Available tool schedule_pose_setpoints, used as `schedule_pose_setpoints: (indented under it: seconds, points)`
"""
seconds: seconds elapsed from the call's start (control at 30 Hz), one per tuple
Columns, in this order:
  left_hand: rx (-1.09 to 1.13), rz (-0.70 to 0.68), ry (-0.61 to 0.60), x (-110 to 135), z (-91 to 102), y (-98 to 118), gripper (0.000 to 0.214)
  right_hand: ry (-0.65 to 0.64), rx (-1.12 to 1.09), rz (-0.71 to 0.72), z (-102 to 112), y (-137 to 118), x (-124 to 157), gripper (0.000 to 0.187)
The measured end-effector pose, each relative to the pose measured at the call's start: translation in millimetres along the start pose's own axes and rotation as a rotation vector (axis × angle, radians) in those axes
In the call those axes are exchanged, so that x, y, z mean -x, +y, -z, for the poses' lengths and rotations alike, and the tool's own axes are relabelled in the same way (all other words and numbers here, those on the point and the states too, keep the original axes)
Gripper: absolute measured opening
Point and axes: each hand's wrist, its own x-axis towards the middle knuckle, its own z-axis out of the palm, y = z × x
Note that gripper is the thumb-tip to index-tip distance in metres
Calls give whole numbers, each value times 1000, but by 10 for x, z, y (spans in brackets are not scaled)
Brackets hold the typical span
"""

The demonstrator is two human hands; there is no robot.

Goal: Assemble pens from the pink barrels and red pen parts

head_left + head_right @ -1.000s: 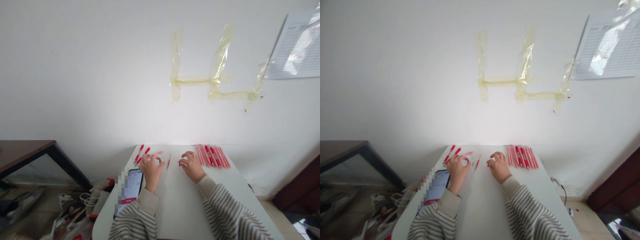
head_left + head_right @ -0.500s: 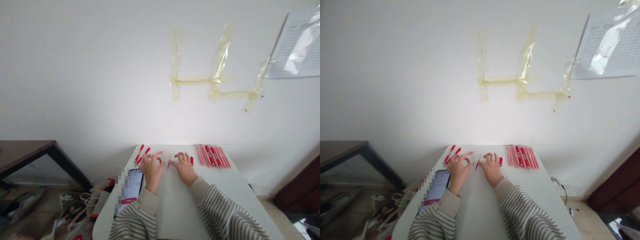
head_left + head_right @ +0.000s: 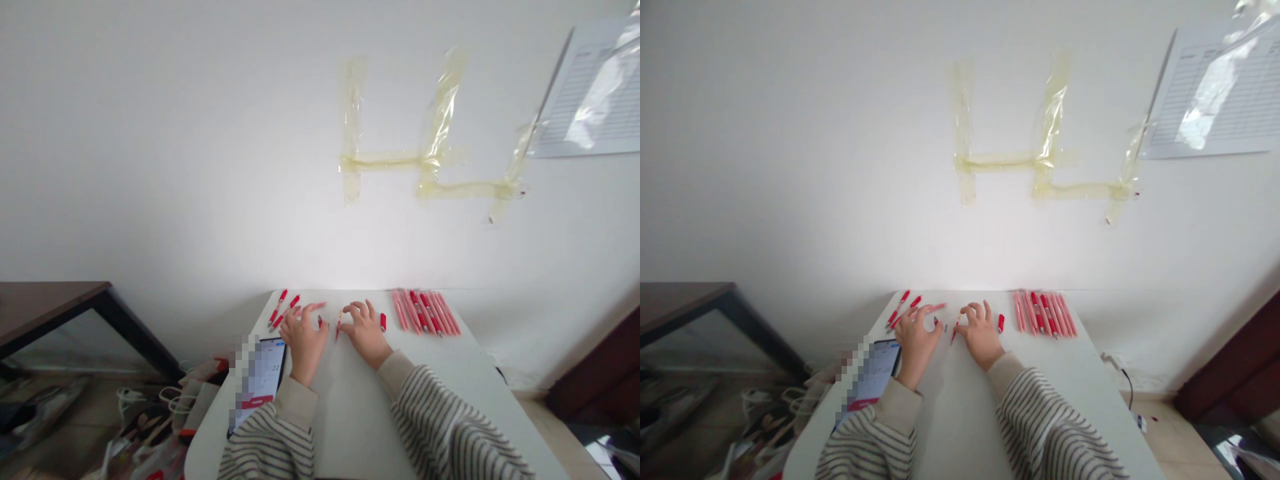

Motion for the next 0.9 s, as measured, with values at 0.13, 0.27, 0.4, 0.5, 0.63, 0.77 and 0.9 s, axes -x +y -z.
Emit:
schedule_pose_setpoints:
  seconds: [0.13,0.27,0.4,0.5,0.63,0.77,0.9]
  points:
    - [26,-30,74,-10,-12,-16,39,0,-32,10,24,-4,-3,18]
    - [52,-37,129,-19,-42,-46,36,-19,-82,-8,38,-16,-5,17]
    - [59,-52,149,-24,-68,-69,35,-64,-128,-40,56,-22,-13,17]
    - [51,-42,184,-33,-76,-83,34,-90,-147,-54,73,-21,-23,20]
    - [45,-17,230,-57,-84,-103,34,-108,-158,-51,97,-15,-32,22]
    - [50,-33,260,-67,-74,-101,35,-84,-151,-20,116,-14,-32,21]
    - [34,-37,300,-48,1,-59,36,13,-131,-9,126,8,-31,19]
